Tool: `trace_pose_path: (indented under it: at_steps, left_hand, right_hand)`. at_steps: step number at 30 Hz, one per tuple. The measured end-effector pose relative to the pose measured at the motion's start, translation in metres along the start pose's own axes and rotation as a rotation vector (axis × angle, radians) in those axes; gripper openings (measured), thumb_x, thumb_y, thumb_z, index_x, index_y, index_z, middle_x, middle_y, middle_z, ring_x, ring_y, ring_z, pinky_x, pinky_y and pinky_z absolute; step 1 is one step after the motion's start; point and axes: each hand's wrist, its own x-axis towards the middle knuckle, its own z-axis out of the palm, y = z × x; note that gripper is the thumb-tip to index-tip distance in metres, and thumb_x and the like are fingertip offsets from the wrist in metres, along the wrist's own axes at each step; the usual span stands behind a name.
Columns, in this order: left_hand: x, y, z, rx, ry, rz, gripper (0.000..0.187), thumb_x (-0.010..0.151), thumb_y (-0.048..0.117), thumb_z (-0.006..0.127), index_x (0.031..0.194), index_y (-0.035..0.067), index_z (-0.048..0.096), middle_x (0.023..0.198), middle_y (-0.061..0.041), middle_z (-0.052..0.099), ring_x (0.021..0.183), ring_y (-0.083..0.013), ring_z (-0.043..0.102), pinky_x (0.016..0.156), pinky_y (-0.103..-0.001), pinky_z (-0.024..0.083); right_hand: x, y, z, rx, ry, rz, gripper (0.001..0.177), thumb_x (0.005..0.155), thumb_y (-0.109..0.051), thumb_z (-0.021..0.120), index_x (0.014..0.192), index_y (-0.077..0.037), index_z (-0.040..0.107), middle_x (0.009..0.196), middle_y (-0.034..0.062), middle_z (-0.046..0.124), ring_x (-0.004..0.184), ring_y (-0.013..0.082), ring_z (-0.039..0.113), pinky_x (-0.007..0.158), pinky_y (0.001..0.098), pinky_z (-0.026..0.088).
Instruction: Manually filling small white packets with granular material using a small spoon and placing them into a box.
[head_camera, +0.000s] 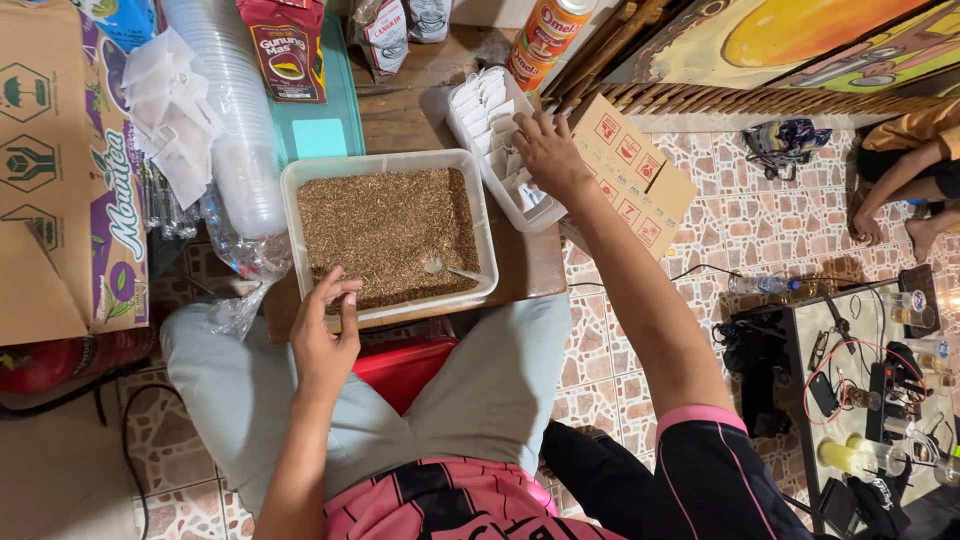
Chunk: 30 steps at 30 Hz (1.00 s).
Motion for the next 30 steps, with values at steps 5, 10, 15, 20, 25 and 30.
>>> trace_pose_path:
  at_steps: [5,10,15,20,25,30]
  left_hand:
    - [0.000,0.000,0.000,0.005,-0.010,-0.002,0.045,0.092,-0.012,0.066,0.136,-0.004,0.061,0.105,-0.012,0.075,0.097,-0.0318,0.072,0.091,-0.042,0.057]
    - [0.000,-0.003,0.001,0.006,-0.017,-0.005,0.046,0.092,-0.011,0.066,0.137,-0.003,0.061,0.105,-0.012,0.075,0.097,-0.0315,0.072,0.091,-0.042,0.057]
    - [-0.001,-0.003,0.001,0.036,-0.038,-0.005,0.047,0.091,-0.010,0.066,0.137,-0.001,0.061,0.106,-0.010,0.076,0.098,-0.0296,0.072,0.092,-0.040,0.057]
    - [0.002,0.000,0.000,0.023,-0.045,-0.018,0.047,0.090,-0.013,0.065,0.136,-0.004,0.061,0.105,-0.013,0.075,0.097,-0.0320,0.071,0.091,-0.043,0.057]
    - [0.002,0.000,0.001,0.021,-0.059,-0.028,0.047,0.090,-0.014,0.065,0.136,-0.004,0.061,0.105,-0.013,0.075,0.098,-0.0324,0.071,0.092,-0.044,0.056]
    - [0.001,-0.002,0.002,0.030,-0.099,-0.069,0.049,0.091,-0.012,0.063,0.138,-0.003,0.059,0.106,-0.012,0.074,0.101,-0.0314,0.069,0.096,-0.044,0.054]
  right_hand:
    - [0.007,0.002,0.024,0.004,-0.022,-0.041,0.083,0.056,-0.038,0.101,0.122,-0.014,0.057,0.130,0.0062,0.051,0.122,0.0271,0.041,0.099,0.0463,0.029]
    - [0.008,0.000,0.021,0.000,-0.040,-0.029,0.081,0.059,-0.037,0.101,0.122,-0.013,0.056,0.120,0.0043,0.054,0.116,0.0255,0.042,0.097,0.0455,0.028]
    - [0.002,-0.003,-0.036,0.034,-0.030,-0.013,0.089,0.055,-0.034,0.101,0.128,-0.017,0.052,0.113,0.0024,0.056,0.108,0.0240,0.046,0.093,0.0450,0.030]
    - [0.016,0.002,0.024,-0.008,-0.049,-0.022,0.083,0.055,-0.035,0.101,0.120,-0.016,0.053,0.116,0.0042,0.051,0.107,0.0254,0.042,0.093,0.0462,0.029]
    - [0.012,-0.001,-0.008,0.006,-0.081,0.009,0.085,0.052,-0.037,0.101,0.118,-0.015,0.053,0.134,0.0065,0.043,0.117,0.0270,0.039,0.096,0.0459,0.031]
    - [0.011,-0.002,-0.020,0.045,-0.072,-0.024,0.078,0.054,-0.030,0.101,0.117,-0.014,0.059,0.136,0.0062,0.048,0.122,0.0275,0.037,0.099,0.0493,0.027]
